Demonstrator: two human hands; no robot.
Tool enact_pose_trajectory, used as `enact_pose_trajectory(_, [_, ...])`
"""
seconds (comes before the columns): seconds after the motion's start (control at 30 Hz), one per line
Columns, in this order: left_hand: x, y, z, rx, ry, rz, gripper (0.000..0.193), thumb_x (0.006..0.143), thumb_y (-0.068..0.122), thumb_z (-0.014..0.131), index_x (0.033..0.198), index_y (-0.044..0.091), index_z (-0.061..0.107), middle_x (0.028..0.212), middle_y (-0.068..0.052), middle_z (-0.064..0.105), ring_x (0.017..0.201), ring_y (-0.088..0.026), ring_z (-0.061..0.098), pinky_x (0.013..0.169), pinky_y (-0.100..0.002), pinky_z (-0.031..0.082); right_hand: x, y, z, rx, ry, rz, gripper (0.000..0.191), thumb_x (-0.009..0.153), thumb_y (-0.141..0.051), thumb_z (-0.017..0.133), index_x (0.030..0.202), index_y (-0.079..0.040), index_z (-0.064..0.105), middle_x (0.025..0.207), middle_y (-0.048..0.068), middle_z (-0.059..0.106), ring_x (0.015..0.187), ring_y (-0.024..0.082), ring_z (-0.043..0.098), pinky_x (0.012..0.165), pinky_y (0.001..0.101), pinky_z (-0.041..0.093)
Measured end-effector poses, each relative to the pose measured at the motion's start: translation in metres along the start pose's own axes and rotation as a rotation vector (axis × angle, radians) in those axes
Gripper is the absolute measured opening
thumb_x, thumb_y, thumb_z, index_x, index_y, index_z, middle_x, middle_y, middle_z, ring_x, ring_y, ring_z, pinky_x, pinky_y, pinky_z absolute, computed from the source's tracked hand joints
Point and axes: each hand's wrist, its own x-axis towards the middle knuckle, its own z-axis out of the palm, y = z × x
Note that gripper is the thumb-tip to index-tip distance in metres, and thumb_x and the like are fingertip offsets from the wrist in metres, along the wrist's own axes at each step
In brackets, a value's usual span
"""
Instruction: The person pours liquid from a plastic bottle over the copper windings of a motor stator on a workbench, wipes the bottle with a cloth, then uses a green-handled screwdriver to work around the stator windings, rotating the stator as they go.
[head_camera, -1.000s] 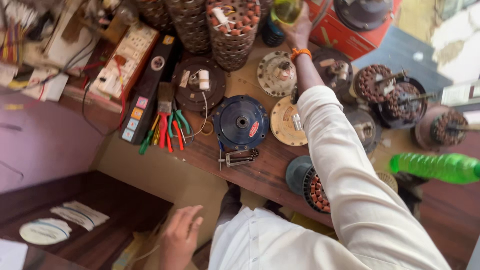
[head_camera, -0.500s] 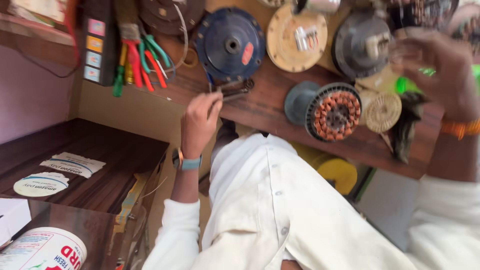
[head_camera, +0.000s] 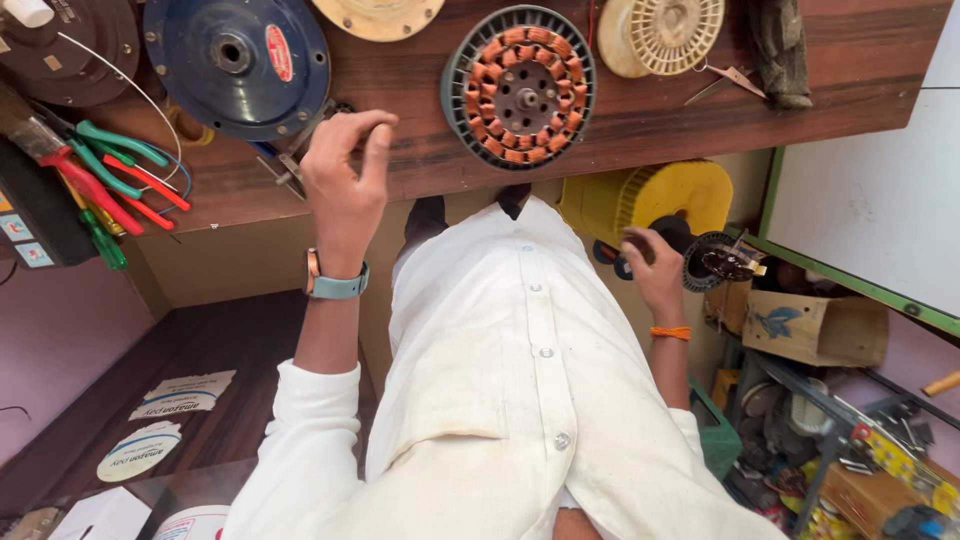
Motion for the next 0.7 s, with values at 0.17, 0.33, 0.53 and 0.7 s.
enact_pose_trajectory(0.17, [0.006,0.051,0.049,0.075,-0.080,0.203,0.008,0.104,0.008,0.070,0.111,0.006,0.072,0.096,-0.006,0.068,0.090,-0.022,0.065,0.077,-0.036,0.053,0.022,-0.005,-0.007,0.009,-0.110,-0.090,0.028,0.096,-0.014,0.070,0.121,-0.002,0.069,0.103,0.011,0.076,0.090,0.017,0.071,0.082,0.0316,0.055])
enact_pose_trajectory(0.33, [0.014,0.077,0.097,0.529,0.039,0.408,0.010,0.101,0.015,0.075,0.108,0.009,0.072,0.104,-0.004,0.062,0.098,-0.025,0.054,0.085,-0.039,0.049,0.036,0.006,-0.034,0.111,-0.030,-0.119,0.028,0.096,-0.011,0.068,0.122,-0.003,0.070,0.104,0.009,0.077,0.092,0.015,0.072,0.084,0.0293,0.056])
enact_pose_trajectory(0.53, [0.024,0.066,0.130,0.872,-0.094,0.474,0.022,0.098,0.026,0.077,0.104,0.006,0.069,0.114,-0.012,0.056,0.105,-0.028,0.050,0.088,-0.043,0.043,0.051,0.039,-0.063,0.150,-0.017,-0.116,0.028,0.095,-0.009,0.067,0.122,-0.003,0.070,0.104,0.008,0.077,0.091,0.015,0.072,0.083,0.0294,0.056])
enact_pose_trajectory(0.7, [0.023,0.069,0.153,1.031,-0.185,0.464,0.038,0.090,0.039,0.078,0.100,0.004,0.068,0.113,-0.013,0.058,0.106,-0.030,0.051,0.087,-0.045,0.043,0.061,0.062,-0.079,0.174,-0.031,-0.110,0.028,0.095,-0.009,0.066,0.122,-0.003,0.070,0.105,0.008,0.077,0.092,0.015,0.072,0.085,0.0295,0.056])
